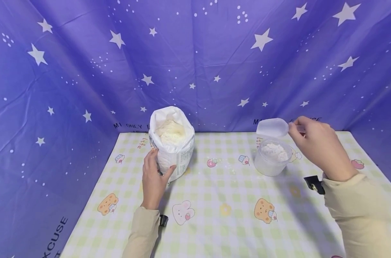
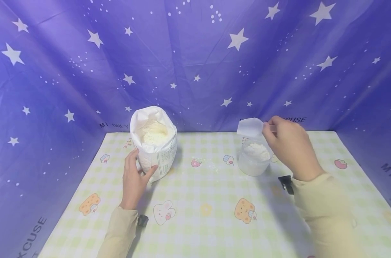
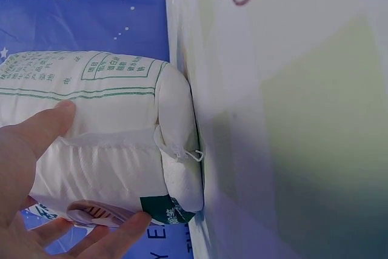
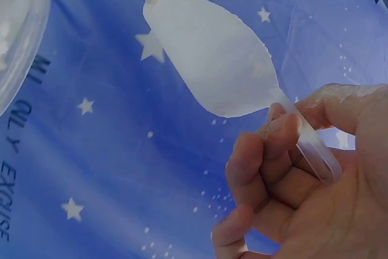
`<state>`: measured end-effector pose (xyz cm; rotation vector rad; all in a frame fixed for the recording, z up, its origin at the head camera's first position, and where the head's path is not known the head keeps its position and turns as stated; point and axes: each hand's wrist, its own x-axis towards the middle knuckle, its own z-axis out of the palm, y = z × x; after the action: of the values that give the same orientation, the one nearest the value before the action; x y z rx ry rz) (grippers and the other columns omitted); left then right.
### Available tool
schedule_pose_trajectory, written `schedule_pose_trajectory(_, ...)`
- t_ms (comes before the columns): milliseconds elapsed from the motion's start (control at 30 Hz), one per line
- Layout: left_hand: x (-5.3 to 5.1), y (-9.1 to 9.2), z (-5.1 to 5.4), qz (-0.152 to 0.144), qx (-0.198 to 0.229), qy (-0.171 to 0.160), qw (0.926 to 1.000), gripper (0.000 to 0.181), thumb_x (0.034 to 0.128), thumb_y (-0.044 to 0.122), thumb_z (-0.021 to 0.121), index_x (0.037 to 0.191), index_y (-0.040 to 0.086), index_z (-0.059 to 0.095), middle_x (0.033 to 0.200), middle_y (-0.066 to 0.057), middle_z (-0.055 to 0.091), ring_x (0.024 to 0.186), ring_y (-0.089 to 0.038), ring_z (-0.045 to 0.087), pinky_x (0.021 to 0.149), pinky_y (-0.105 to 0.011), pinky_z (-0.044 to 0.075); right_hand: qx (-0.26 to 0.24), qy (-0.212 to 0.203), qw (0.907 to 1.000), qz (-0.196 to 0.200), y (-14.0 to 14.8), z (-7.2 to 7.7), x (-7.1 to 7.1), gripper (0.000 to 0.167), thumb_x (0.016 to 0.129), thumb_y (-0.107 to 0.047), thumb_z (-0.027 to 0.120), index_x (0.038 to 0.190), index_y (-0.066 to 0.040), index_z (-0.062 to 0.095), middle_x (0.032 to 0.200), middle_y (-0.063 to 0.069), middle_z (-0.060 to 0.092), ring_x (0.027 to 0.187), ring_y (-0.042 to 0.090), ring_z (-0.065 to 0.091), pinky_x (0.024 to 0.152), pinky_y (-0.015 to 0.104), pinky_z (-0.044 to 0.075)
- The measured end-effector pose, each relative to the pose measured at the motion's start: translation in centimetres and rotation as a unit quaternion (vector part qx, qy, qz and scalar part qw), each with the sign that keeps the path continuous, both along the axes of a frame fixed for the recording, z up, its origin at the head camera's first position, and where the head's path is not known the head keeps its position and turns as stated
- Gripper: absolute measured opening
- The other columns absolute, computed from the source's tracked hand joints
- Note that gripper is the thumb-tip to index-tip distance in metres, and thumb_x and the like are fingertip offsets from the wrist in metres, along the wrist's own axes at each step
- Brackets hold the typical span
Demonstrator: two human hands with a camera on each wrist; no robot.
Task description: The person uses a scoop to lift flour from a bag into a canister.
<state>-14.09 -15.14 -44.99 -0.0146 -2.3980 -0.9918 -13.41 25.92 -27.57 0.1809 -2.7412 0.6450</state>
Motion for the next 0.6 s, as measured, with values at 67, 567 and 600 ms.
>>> schedule_pose_trajectory(67, 0.0, 0.0, 0.0, 0.000, 0.000, -0.001, 1.0000, 0.084, 0.0786, 0.030, 0.085, 0.146, 0.007, 0.041, 0.149, -0.016, 0.040, 0.133, -0.038, 0.044, 0.099, -0.052, 0.047, -0.005, -0.001, 1.0000, 0.005, -0.6, 0.2, -0.1, 0.037, 0.102, -0.025, 0.040, 0.097, 0.003, 0.065, 0.105, 0.032, 0.068, 0.099, 0.053, 0.063, 0.080, 0.061, 0.045)
schedule_pose_trajectory(567, 0.1, 0.0, -0.2, 0.000, -0.004, 0.006, 1.0000, 0.083, 0.0785, 0.030, 0.085, 0.146, 0.008, 0.042, 0.148, -0.016, 0.040, 0.131, -0.038, 0.045, 0.095, -0.052, 0.049, -0.030, -0.013, 0.9982, 0.051, -5.6, 1.0, -0.9, 0.035, 0.103, -0.026, 0.042, 0.100, -0.002, 0.067, 0.107, 0.022, 0.072, 0.105, 0.044, 0.066, 0.085, 0.058, 0.047)
schedule_pose_trajectory(600, 0.1, 0.0, -0.2, 0.000, -0.003, 0.005, 1.0000, 0.083, 0.0787, 0.030, 0.085, 0.146, 0.008, 0.041, 0.149, -0.015, 0.040, 0.131, -0.038, 0.045, 0.094, -0.051, 0.049, -0.032, -0.013, 0.9979, 0.054, -6.0, 1.0, -0.9, 0.035, 0.103, -0.026, 0.041, 0.099, -0.002, 0.066, 0.106, 0.021, 0.072, 0.105, 0.043, 0.067, 0.086, 0.057, 0.048)
